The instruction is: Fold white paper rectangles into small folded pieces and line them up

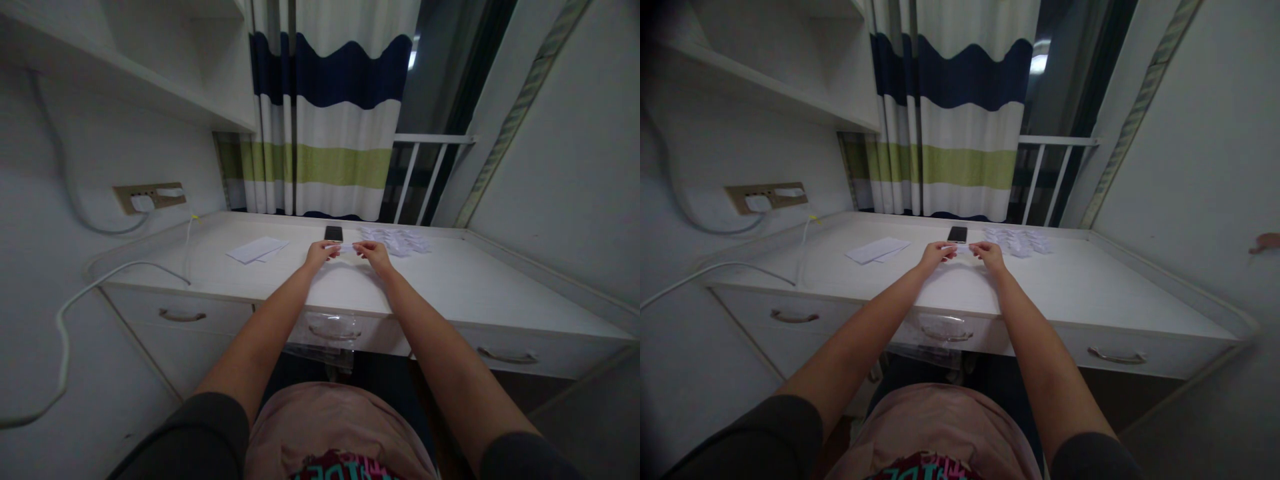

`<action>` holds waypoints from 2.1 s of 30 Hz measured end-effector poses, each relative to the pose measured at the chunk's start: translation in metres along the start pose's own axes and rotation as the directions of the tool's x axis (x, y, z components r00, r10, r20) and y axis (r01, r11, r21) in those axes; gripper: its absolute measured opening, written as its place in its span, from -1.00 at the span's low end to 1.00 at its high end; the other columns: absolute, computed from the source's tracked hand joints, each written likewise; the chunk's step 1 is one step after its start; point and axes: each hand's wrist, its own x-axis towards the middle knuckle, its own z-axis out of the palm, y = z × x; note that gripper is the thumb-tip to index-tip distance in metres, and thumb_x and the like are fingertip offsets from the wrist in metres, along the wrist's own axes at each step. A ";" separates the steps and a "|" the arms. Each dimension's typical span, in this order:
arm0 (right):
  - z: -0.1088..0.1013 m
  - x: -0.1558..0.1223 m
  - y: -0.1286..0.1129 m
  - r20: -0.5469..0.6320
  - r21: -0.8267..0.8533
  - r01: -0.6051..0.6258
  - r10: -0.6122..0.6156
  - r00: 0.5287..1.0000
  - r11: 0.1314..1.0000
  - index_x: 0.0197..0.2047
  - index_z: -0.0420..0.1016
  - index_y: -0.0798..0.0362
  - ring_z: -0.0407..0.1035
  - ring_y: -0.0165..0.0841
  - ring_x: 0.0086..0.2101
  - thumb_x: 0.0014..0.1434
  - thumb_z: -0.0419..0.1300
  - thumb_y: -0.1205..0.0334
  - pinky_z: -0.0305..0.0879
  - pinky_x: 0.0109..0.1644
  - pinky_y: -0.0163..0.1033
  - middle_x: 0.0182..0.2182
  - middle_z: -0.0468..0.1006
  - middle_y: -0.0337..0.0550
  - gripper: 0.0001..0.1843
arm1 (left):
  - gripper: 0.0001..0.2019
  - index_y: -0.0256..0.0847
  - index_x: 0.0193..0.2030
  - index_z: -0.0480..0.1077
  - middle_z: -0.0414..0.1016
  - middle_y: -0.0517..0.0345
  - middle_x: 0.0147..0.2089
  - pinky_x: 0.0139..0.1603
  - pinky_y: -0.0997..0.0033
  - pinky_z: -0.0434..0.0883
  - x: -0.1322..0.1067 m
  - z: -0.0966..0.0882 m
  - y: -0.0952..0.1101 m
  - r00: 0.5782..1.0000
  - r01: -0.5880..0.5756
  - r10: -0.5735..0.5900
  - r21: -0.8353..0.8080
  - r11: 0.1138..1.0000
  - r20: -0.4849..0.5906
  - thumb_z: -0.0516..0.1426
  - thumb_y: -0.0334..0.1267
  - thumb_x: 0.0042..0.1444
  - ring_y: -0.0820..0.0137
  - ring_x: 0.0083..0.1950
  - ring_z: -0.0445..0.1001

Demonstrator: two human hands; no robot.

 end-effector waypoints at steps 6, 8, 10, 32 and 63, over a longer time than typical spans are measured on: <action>-0.001 0.003 0.003 -0.047 -0.065 0.055 -0.059 0.997 0.996 -0.49 0.54 0.07 0.33 -0.36 -0.42 -0.28 0.31 -0.03 0.23 -0.34 -0.26 -0.56 0.51 -0.21 -0.66 | -0.77 -0.31 -0.33 0.54 0.29 0.25 -0.69 -0.49 0.51 0.17 0.000 -0.001 0.000 0.999 -0.025 0.027 0.055 0.998 -0.035 0.24 -0.22 -0.13 0.55 -0.60 0.23; -0.002 0.004 0.005 -0.062 -0.070 0.066 -0.071 0.996 0.995 -0.50 0.53 0.06 0.33 -0.35 -0.41 -0.29 0.30 -0.05 0.23 -0.31 -0.25 -0.54 0.51 -0.20 -0.65 | -0.77 -0.31 -0.33 0.54 0.22 0.30 -0.73 -0.51 0.50 0.13 0.000 0.000 0.001 0.998 -0.040 0.043 0.079 0.996 -0.043 0.24 -0.23 -0.14 0.56 -0.63 0.17; -0.002 0.004 0.006 -0.051 -0.064 0.061 -0.064 0.997 0.996 -0.50 0.52 0.07 0.33 -0.36 -0.41 -0.28 0.30 -0.07 0.23 -0.30 -0.25 -0.53 0.51 -0.19 -0.63 | -0.78 -0.30 -0.33 0.55 0.19 0.31 -0.74 -0.51 0.50 0.12 -0.001 0.000 0.002 0.998 -0.048 0.052 0.090 0.995 -0.046 0.24 -0.23 -0.14 0.56 -0.62 0.15; -0.001 -0.001 -0.001 0.003 0.145 -0.107 0.108 0.994 0.984 -0.47 0.53 0.09 0.44 -0.39 -0.46 -0.22 0.37 -0.03 0.41 -0.27 -0.25 -0.50 0.56 -0.15 -0.65 | -0.63 -0.35 -0.30 0.54 0.19 0.31 -0.71 -0.52 0.50 0.09 -0.001 -0.002 0.001 0.999 -0.042 0.042 0.003 0.999 -0.007 0.28 -0.11 -0.22 0.59 -0.61 0.11; 0.002 -0.007 -0.003 0.183 -0.002 -0.120 0.118 0.976 0.993 -0.52 0.52 0.06 0.33 -0.43 -0.46 -0.27 0.36 0.10 0.29 -0.35 -0.31 -0.53 0.51 -0.21 -0.76 | -0.70 -0.35 -0.38 0.52 0.22 0.30 -0.68 -0.51 0.50 0.05 0.001 -0.002 -0.004 0.989 -0.086 0.076 0.077 0.993 0.129 0.26 -0.16 -0.24 0.59 -0.59 0.11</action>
